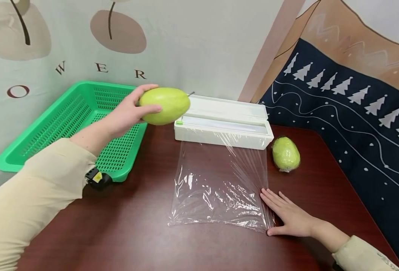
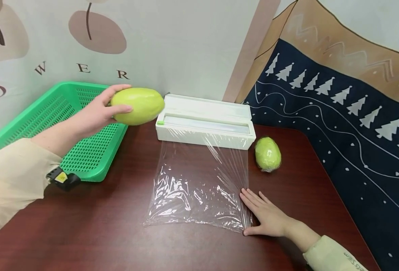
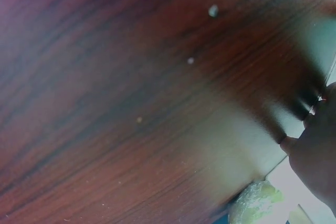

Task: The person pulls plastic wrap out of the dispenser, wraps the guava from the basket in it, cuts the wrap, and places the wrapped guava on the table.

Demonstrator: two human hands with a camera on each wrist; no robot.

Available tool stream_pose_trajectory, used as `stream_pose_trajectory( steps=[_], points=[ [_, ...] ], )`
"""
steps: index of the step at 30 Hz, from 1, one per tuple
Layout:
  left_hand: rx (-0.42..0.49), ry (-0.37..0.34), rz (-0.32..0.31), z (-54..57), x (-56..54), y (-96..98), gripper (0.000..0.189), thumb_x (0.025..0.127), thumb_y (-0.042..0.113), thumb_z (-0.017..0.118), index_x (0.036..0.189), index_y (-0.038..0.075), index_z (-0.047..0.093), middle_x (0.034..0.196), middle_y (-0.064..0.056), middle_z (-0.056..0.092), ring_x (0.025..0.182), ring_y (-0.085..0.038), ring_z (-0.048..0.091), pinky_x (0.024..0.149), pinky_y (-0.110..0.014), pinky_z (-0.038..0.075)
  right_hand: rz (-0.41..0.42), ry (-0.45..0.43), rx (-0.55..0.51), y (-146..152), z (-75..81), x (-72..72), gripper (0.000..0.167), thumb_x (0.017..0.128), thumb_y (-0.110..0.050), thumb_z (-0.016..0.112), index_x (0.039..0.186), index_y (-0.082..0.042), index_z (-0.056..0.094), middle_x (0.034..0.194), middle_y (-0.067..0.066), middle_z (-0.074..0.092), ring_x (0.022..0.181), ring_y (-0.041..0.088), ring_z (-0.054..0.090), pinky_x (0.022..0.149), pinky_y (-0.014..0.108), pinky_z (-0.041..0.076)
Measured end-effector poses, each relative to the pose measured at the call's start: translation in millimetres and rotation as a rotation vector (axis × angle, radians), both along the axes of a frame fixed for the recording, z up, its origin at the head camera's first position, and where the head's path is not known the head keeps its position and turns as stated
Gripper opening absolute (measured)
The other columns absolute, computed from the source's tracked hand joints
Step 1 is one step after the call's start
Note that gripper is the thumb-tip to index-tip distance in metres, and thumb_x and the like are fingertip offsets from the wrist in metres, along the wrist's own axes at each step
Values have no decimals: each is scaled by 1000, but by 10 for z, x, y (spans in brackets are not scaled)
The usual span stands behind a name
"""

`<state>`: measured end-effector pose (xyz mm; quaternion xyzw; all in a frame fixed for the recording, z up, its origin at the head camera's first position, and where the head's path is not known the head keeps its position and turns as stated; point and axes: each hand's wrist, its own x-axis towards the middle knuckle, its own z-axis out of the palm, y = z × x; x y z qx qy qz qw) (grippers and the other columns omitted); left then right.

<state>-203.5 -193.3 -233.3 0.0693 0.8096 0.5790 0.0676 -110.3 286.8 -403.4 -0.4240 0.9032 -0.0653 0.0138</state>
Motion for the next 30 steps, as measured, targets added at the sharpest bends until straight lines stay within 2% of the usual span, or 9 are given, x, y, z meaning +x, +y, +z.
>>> stream_pose_trajectory(
  steps=[7,11,17,21,26,30],
  points=[
    [151,13,-93,-114,-3,398,63,88,14,60,144,20,31,139,-9,31,113,-24,45,86,-29,47,4,2,-5,9,-5,1,94,78,-61,60,143,0,32,145,23,37,143,-1,-4,111,13,-11],
    [193,12,-144,-196,4,621,65,86,10,61,143,17,32,139,-12,34,113,-25,45,90,-32,46,9,8,-5,18,-15,5,94,78,-61,60,144,0,31,145,23,37,143,0,-5,112,14,-11],
    [161,-13,-206,-374,5,894,66,84,12,65,142,19,35,135,-16,40,111,-29,49,88,-38,49,9,7,4,25,-10,-3,93,79,-61,60,142,1,33,145,23,37,143,0,-6,112,14,-11],
    [157,-27,-261,-538,-2,1028,66,82,11,66,141,20,37,134,-16,41,115,-31,49,93,-41,47,14,14,16,11,11,-15,94,79,-62,58,143,1,32,145,22,37,143,0,-5,112,14,-11],
    [115,-8,-329,-739,11,1151,67,80,12,68,140,17,39,136,-14,43,118,-29,48,98,-41,43,6,-3,20,-7,31,-18,94,79,-63,58,143,1,32,145,23,37,143,0,-5,112,13,-11],
    [84,-16,-352,-870,39,1212,67,80,12,70,140,18,41,138,-11,43,119,-29,48,98,-41,43,2,-11,22,-11,34,-21,94,79,-63,58,143,1,32,145,23,37,143,-1,-5,112,13,-11]
  ],
)
